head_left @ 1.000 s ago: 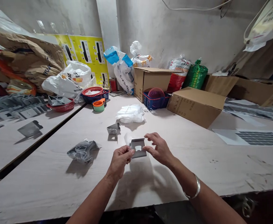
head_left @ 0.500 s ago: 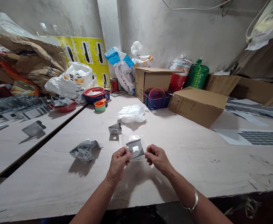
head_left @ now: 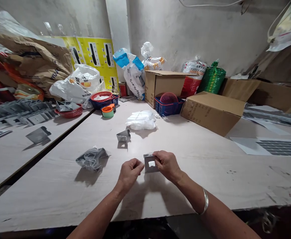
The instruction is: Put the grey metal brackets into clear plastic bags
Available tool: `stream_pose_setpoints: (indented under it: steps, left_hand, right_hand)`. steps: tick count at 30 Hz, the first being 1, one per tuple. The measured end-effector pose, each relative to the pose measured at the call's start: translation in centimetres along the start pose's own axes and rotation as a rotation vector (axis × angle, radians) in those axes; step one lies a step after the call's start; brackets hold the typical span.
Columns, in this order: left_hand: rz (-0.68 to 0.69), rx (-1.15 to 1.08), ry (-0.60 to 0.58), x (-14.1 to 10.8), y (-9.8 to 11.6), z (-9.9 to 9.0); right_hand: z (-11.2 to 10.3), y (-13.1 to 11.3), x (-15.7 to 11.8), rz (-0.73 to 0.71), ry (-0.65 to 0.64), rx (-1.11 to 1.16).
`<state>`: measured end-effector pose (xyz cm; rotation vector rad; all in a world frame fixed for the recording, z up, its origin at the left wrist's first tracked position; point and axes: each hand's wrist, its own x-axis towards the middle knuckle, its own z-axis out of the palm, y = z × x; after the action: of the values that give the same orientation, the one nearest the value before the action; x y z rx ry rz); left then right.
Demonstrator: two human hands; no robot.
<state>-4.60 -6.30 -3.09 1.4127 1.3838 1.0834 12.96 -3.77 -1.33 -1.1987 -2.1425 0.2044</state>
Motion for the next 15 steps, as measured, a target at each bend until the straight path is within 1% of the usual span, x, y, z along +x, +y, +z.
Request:
stream_pose_setpoints:
  steps: [2,4,6,8,9,10,12,13,15]
  left_hand:
    - [-0.033,-0.034,0.083,0.4,0.5,-0.2]
    - [-0.022,-0.060,0.155,0.9,0.9,-0.4]
    - [0.017,-0.077,0.232,1.3,1.3,-0.5]
    - [0.070,-0.066,0.309,1.3,1.6,-0.5]
    - [0.105,-0.046,0.316,1.2,1.8,-0.4]
    - [0.147,-0.019,0.292,0.9,2.0,-0.3]
    - [0.217,0.035,0.195,0.5,2.6,-0.1]
    - [0.225,0.042,0.165,0.4,2.9,-0.1]
    - [0.186,0.013,0.193,0.3,3.6,0.0]
  right_hand:
    - [-0.2,-0.7,0.0,-0.076,-0.018,-0.265]
    - [-0.5,-1.3,0.0,-0.172,-0.083,-0.444]
    - [-0.6,-1.8,-0.1,-0.247,-0.141,-0.522]
    - [-0.8,-2.0,-0.2,-0.263,-0.169,-0.562]
    - [-0.8,-2.0,-0.2,-0.252,-0.175,-0.581]
    - [-0.8,-1.9,-0.3,-0.241,-0.181,-0.600]
    - [-0.7,-1.8,-0.4,-0.230,-0.200,-0.627]
    - [-0.6,-1.8,-0.5,-0.230,-0.211,-0.630]
    - [-0.2,-1.9,-0.7,-0.233,-0.220,-0.617]
